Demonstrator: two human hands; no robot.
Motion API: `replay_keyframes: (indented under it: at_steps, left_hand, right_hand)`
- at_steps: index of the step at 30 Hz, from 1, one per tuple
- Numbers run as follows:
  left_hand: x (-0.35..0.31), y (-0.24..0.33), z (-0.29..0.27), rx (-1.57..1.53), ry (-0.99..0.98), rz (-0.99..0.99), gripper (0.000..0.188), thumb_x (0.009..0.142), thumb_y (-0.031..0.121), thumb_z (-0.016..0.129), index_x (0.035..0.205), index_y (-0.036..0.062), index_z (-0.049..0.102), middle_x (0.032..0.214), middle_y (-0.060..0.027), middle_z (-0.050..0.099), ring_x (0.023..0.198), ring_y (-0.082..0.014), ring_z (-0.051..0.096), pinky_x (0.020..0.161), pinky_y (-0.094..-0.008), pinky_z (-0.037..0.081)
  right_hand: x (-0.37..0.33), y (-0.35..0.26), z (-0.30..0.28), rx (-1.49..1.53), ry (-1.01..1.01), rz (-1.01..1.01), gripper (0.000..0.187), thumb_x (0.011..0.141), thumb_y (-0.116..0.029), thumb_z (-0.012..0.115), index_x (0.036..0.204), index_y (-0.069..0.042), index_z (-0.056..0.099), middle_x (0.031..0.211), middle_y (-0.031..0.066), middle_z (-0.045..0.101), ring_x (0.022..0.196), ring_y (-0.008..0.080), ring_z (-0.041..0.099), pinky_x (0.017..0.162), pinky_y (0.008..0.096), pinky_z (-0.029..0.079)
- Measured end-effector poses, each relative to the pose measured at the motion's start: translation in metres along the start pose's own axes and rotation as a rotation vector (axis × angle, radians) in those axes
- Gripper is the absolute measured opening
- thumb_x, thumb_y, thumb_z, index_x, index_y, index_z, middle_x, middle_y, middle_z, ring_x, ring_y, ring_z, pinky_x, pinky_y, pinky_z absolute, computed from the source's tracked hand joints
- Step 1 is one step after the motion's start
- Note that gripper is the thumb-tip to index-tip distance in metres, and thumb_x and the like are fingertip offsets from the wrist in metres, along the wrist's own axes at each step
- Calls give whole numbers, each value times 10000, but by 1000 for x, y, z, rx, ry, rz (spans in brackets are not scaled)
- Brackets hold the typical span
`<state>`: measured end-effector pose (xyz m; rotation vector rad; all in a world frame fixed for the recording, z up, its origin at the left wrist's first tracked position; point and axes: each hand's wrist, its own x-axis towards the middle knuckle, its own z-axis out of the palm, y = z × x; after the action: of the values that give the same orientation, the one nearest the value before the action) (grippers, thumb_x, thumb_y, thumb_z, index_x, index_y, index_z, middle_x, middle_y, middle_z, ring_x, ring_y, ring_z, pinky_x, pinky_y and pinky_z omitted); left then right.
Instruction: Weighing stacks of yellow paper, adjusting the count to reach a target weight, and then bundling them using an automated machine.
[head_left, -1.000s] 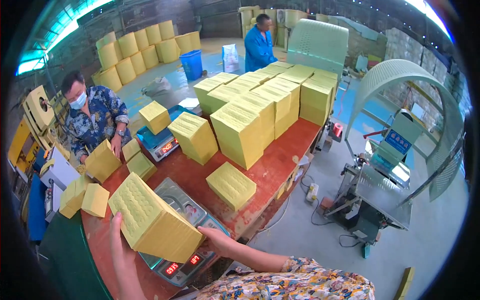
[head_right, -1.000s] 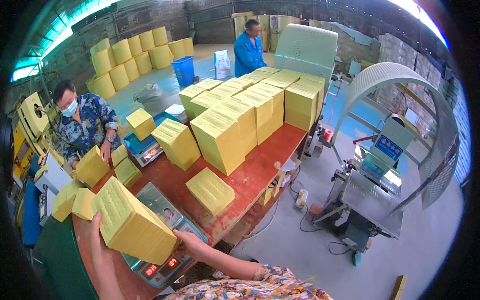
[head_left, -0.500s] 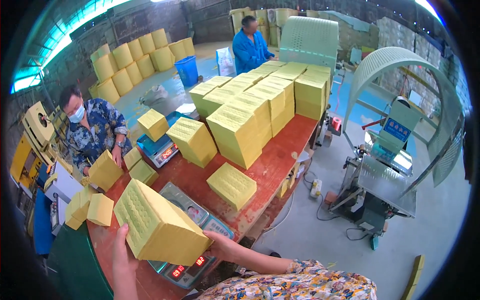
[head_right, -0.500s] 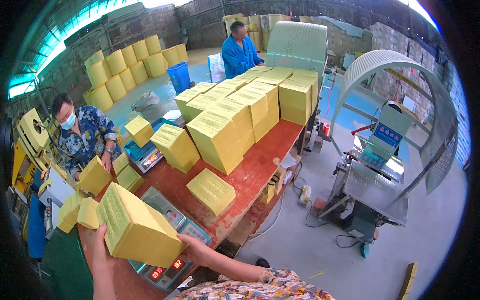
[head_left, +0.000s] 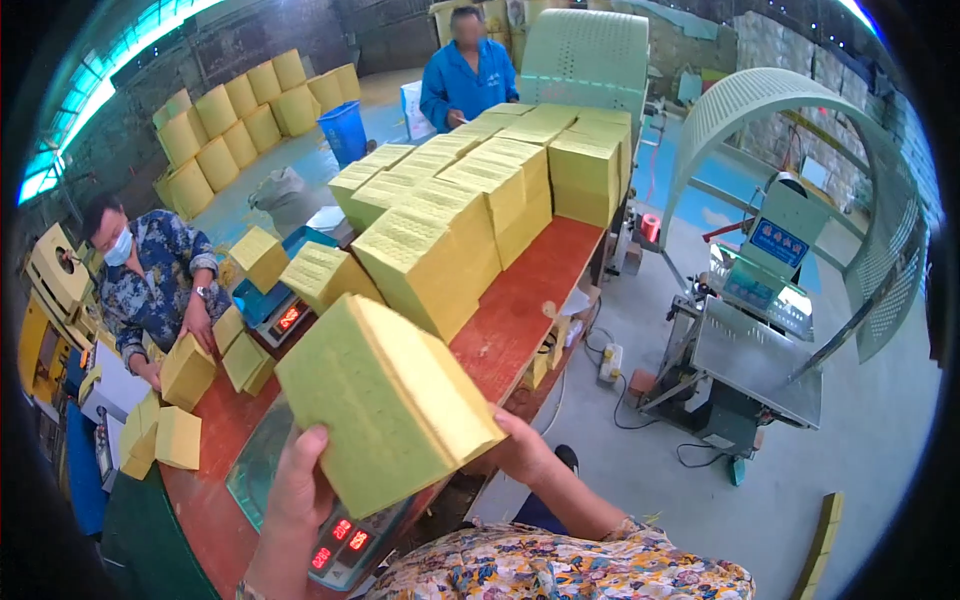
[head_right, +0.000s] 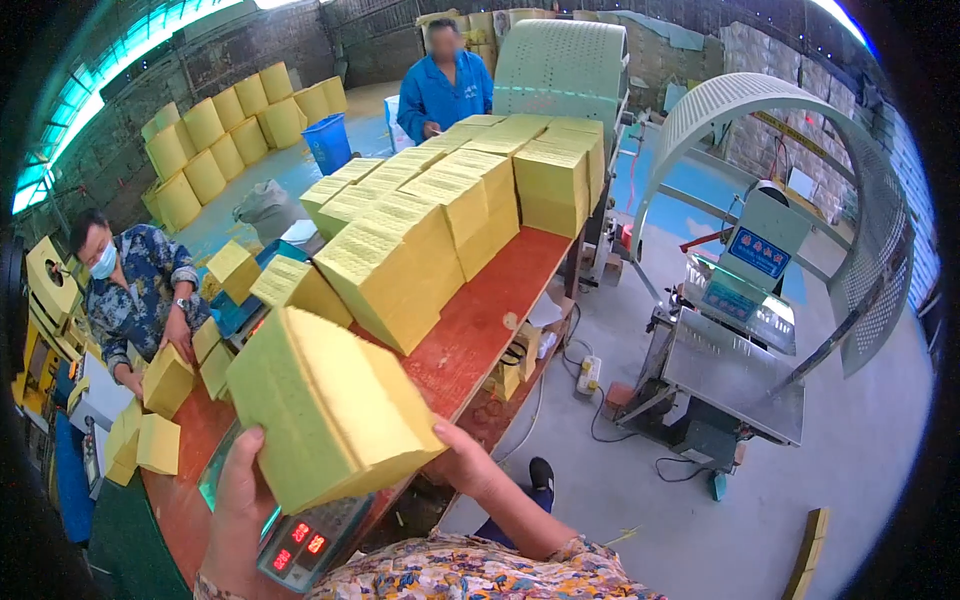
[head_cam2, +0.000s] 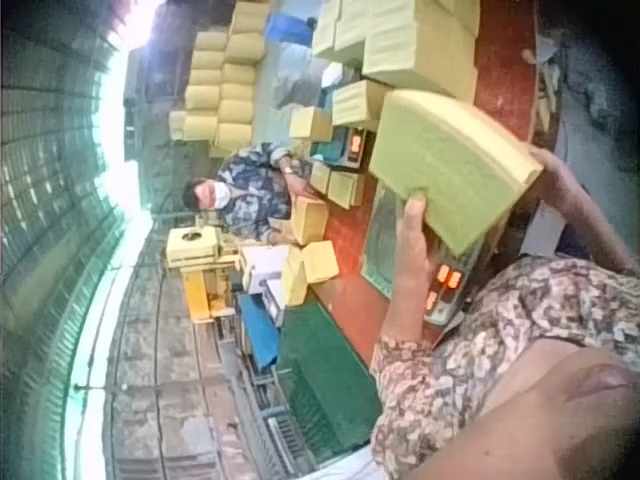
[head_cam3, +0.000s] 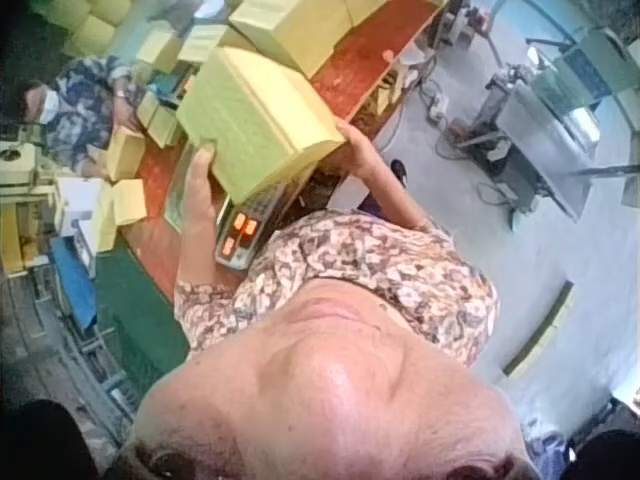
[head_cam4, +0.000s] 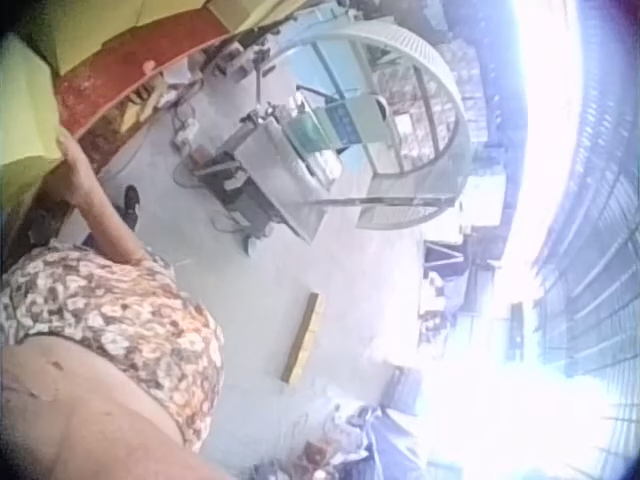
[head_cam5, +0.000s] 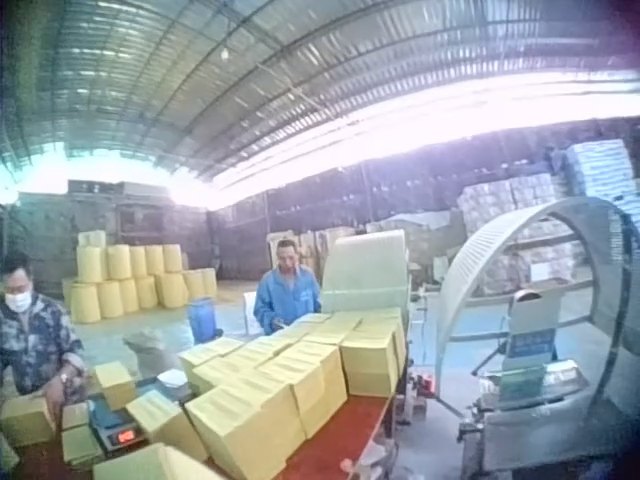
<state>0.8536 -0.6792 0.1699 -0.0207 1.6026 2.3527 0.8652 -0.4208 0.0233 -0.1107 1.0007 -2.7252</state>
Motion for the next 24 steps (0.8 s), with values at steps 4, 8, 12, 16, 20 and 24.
replay_keyframes:
  at_steps: [4,8,12,16,20,24]
  left_hand:
    - [89,-29,91,50,-140,-9,599,900,246,593,1416,23,384,1331,-96,530,1208,-214,535,1026,-374,438]
    - [186,-71,187,23,-148,-39,590,909,242,581,1419,27,376,1335,-102,516,1200,-220,535,1022,-380,440]
    - [292,-106,268,-90,-116,-173,567,918,236,583,1418,60,382,1309,-83,525,1199,-222,535,1005,-394,459]
    - [373,-128,340,-67,-86,-152,534,947,266,563,1414,79,384,1297,-77,535,1173,-205,563,956,-375,513]
    - [446,-139,386,3,-103,-217,515,963,307,563,1397,85,396,1280,-91,549,1145,-209,588,897,-403,556]
    - [484,-141,427,163,-1,-146,587,955,339,589,1408,41,363,1327,-137,520,1180,-219,573,880,-403,559]
  right_hand:
    - [9,-73,-85,43,177,-1,736,861,-491,597,1436,-58,442,1382,51,555,1252,208,519,1043,386,388]
    - [30,-156,-190,49,246,-52,691,879,-465,590,1427,-65,456,1370,47,566,1245,197,526,1042,372,386]
    - [87,-253,-296,-15,240,-42,634,890,-477,571,1394,-100,502,1333,32,596,1199,187,554,988,397,422]
    - [128,-325,-367,22,208,32,592,894,-478,545,1350,-102,544,1302,43,617,1168,202,575,971,415,433]
    - [160,-375,-413,-11,306,81,546,940,-482,482,1284,-71,584,1206,66,653,1062,224,609,919,397,464]
    - [181,-400,-444,31,320,127,538,951,-468,471,1310,-79,570,1243,71,644,1092,232,604,946,401,455]
